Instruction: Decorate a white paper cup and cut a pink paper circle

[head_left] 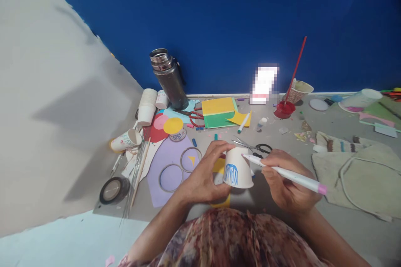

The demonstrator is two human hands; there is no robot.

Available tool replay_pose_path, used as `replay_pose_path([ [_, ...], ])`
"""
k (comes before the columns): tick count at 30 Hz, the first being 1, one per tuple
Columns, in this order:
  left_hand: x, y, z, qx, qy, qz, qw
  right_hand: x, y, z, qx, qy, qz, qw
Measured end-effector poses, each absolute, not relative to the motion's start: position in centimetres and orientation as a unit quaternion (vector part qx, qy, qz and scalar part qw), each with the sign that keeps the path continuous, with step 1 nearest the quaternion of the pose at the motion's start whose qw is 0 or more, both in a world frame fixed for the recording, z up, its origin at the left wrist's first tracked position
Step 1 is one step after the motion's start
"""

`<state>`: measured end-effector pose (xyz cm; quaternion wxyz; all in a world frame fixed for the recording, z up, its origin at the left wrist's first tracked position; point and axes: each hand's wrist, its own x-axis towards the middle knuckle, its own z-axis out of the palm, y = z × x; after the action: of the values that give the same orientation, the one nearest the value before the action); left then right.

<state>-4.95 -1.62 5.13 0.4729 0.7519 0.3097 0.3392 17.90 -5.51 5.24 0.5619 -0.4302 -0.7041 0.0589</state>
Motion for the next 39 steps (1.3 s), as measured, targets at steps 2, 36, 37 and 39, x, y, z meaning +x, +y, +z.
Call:
replay_pose_path([
  [2,-4.95,-1.63,5.11,0.753,0.309,0.34,0.472,17.92,-5.51,5.28,-0.428,-0.707,0.061,0.56],
  [36,-5.03,-1.6,4.52,0.75,0.296,0.347,0.48,17.86,-5.41,5.53,-0.41,-0.711,0.069,0.567],
  [37,-5.02,-1.6,4.51,0.749,0.296,0.348,0.48,17.83,-5.44,5.54,-0.41,-0.709,0.07,0.569],
  [39,-4.99,-1.61,4.51,0.747,0.298,0.349,0.48,17.77,-5.51,5.56,-0.41,-0.707,0.076,0.571],
])
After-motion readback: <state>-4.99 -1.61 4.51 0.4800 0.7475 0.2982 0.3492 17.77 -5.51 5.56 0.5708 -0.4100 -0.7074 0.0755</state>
